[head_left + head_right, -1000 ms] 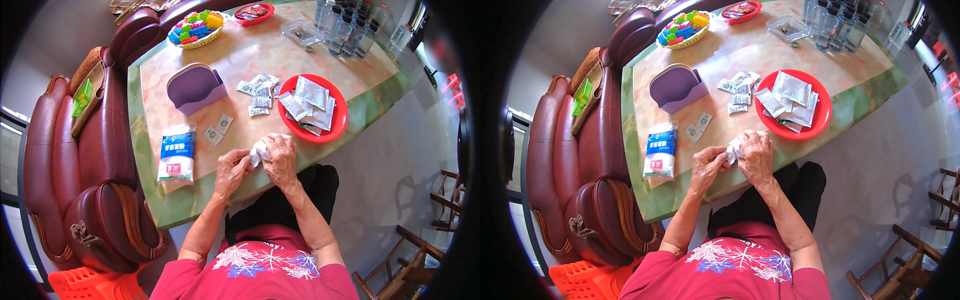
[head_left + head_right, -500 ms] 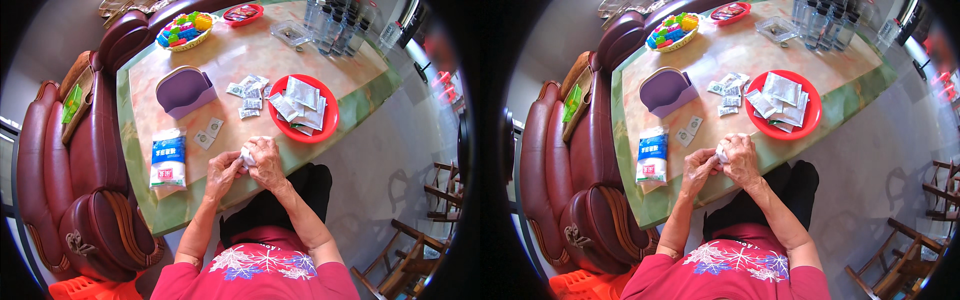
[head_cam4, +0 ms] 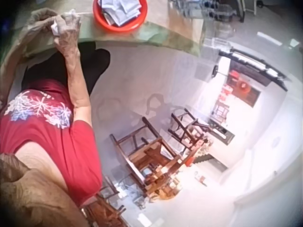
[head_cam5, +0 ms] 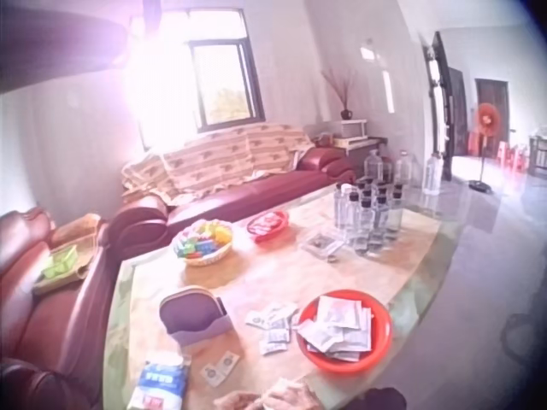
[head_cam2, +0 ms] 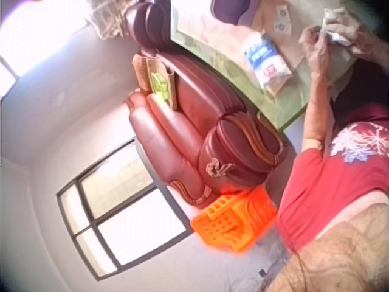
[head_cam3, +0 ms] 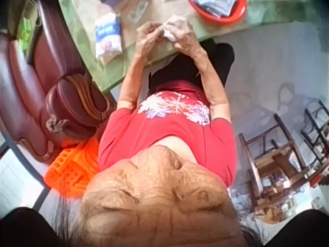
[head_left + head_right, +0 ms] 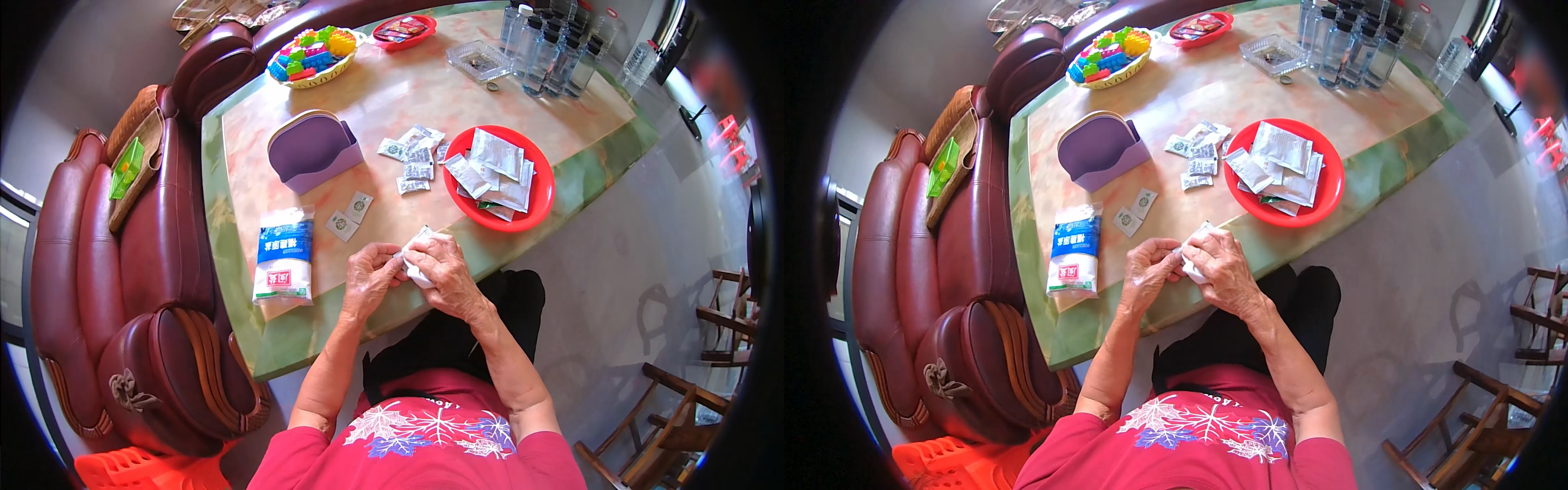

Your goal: The person sits at a table and wipes small white packets with a white cloth. They pick up packets from the table, wipe them individually, and place them into a red bowl. The person also wipes a larger blue and white package at the end of the sequence.

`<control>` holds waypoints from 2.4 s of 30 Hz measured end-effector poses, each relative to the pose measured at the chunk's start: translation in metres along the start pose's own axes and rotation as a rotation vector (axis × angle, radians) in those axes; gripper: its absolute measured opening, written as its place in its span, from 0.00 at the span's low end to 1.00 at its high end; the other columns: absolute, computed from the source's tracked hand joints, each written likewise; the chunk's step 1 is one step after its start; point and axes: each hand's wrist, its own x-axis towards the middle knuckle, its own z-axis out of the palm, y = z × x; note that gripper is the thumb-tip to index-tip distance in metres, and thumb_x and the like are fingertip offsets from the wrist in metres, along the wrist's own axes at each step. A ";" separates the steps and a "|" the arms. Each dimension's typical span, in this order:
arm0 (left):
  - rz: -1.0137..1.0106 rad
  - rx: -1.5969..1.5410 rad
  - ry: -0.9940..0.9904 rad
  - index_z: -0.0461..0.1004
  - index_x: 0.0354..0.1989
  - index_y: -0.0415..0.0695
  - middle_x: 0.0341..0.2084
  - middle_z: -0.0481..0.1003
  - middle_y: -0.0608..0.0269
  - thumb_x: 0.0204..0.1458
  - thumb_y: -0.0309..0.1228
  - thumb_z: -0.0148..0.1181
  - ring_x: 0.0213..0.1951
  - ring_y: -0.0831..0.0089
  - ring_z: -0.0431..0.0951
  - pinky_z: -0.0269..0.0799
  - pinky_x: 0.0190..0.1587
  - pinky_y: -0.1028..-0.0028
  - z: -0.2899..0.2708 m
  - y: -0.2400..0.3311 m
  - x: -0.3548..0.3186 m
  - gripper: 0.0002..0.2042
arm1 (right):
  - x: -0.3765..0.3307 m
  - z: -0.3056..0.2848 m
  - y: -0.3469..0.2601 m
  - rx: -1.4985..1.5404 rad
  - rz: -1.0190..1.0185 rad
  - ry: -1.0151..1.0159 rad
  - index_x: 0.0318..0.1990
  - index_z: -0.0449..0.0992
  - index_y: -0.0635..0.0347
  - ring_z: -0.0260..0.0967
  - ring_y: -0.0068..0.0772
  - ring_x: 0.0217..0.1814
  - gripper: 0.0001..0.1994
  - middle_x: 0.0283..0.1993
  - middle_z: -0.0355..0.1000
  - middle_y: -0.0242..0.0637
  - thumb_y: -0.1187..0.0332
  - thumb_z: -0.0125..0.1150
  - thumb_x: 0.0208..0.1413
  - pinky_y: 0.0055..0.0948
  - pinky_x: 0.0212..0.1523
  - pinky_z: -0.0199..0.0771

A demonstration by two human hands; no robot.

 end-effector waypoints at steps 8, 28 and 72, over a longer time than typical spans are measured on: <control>-0.014 0.042 0.038 0.75 0.42 0.34 0.30 0.80 0.60 0.55 0.27 0.62 0.28 0.77 0.80 0.75 0.29 0.79 0.005 0.008 -0.002 0.10 | -0.032 -0.017 -0.007 0.190 0.063 -0.017 0.44 0.78 0.54 0.67 0.45 0.53 0.19 0.48 0.74 0.35 0.75 0.67 0.39 0.42 0.57 0.64; 0.826 0.719 0.156 0.80 0.33 0.41 0.35 0.77 0.58 0.41 0.17 0.66 0.39 0.61 0.78 0.75 0.41 0.68 0.015 -0.025 -0.057 0.10 | -0.014 0.004 -0.028 0.056 0.126 0.073 0.44 0.77 0.59 0.63 0.47 0.55 0.18 0.48 0.70 0.41 0.73 0.63 0.41 0.43 0.53 0.64; 0.723 0.892 0.242 0.76 0.42 0.43 0.49 0.73 0.58 0.39 0.27 0.71 0.53 0.60 0.73 0.65 0.54 0.64 0.050 -0.027 -0.066 0.18 | -0.032 -0.038 -0.025 0.277 0.335 0.158 0.46 0.74 0.60 0.67 0.50 0.50 0.20 0.44 0.69 0.45 0.77 0.64 0.41 0.41 0.50 0.69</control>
